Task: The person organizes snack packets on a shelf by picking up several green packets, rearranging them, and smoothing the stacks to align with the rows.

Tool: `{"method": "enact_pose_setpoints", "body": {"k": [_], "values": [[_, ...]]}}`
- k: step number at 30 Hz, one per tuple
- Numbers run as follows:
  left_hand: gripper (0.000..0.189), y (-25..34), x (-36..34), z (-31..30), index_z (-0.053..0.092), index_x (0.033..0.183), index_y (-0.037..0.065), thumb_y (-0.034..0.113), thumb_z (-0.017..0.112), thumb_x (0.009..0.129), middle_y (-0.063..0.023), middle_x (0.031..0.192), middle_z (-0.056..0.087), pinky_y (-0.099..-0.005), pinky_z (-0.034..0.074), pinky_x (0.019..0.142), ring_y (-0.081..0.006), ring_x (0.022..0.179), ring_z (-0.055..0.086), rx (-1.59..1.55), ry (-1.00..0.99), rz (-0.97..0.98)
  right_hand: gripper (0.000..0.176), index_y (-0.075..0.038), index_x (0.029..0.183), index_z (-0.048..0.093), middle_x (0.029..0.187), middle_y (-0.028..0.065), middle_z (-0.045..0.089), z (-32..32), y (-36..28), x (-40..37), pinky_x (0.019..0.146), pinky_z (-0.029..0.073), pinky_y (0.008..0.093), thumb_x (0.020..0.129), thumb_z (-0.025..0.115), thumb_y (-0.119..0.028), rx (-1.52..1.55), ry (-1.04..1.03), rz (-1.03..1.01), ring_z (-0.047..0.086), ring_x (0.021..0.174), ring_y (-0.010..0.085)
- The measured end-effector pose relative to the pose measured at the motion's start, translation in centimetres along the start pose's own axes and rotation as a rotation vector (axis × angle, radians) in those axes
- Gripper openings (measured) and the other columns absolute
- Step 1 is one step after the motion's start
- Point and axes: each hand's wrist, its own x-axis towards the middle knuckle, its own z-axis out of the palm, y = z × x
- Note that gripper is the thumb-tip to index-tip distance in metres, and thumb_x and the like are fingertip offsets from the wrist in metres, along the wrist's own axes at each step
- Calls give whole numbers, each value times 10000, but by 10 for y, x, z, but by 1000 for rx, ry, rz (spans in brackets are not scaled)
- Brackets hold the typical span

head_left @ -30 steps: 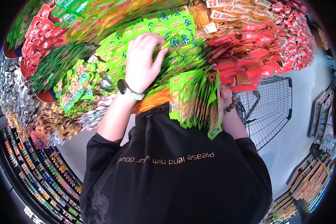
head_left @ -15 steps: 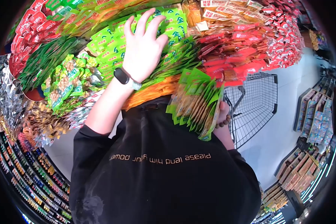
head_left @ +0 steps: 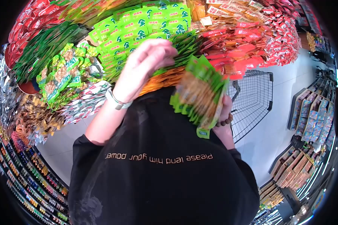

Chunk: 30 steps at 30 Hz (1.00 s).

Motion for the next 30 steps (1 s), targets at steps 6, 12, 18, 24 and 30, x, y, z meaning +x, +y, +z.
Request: {"method": "enact_pose_setpoints", "body": {"k": [6, 12, 18, 24, 30], "values": [[874, -46, -58, -16, 282, 1500, 34, 399, 741, 852, -144, 1473, 416, -430, 399, 1089, -271, 1298, 481, -723, -87, -301, 727, -9, 1415, 386, 1359, 151, 516, 76, -2, 44, 984, 486, 388, 827, 746, -241, -387, 78, 63, 554, 1215, 276], [965, -59, -110, -23, 316, 1479, 5, 199, 836, 691, -213, 1434, 463, -541, 375, 1101, -388, 1307, 473, -954, -7, -262, 944, 25, 1430, 369, 1322, 217, 457, 92, 21, 48, 1076, 332, 464, 720, 824, -399, -1431, -44, -438, 436, 1227, 372], [1069, -63, -129, -16, 336, 1472, -2, 139, 895, 572, -203, 1434, 471, -541, 363, 1104, -381, 1305, 478, -921, -39, -318, 935, 2, 1397, 409, 1376, 201, 405, 98, 26, 40, 1046, 362, 431, 685, 846, -420, -1503, -43, -574, 416, 1260, 340], [1094, -77, -134, -11, 350, 1469, 6, 151, 936, 556, -167, 1430, 487, -460, 376, 1106, -313, 1316, 477, -711, -51, -270, 671, -69, 1135, 495, 1089, 121, 487, 84, 37, 44, 809, 402, 383, 680, 879, -379, -1424, -138, -930, 468, 928, 237], [760, -75, -130, -11, 355, 1473, 25, 214, 729, 839, -147, 1476, 435, -431, 367, 1117, -275, 1340, 443, -393, 175, -356, 650, -85, 1128, 460, 981, 85, 596, 93, 11, 65, 848, 408, 426, 689, 901, -275, -1347, -272, -984, 541, 902, 236]]}}
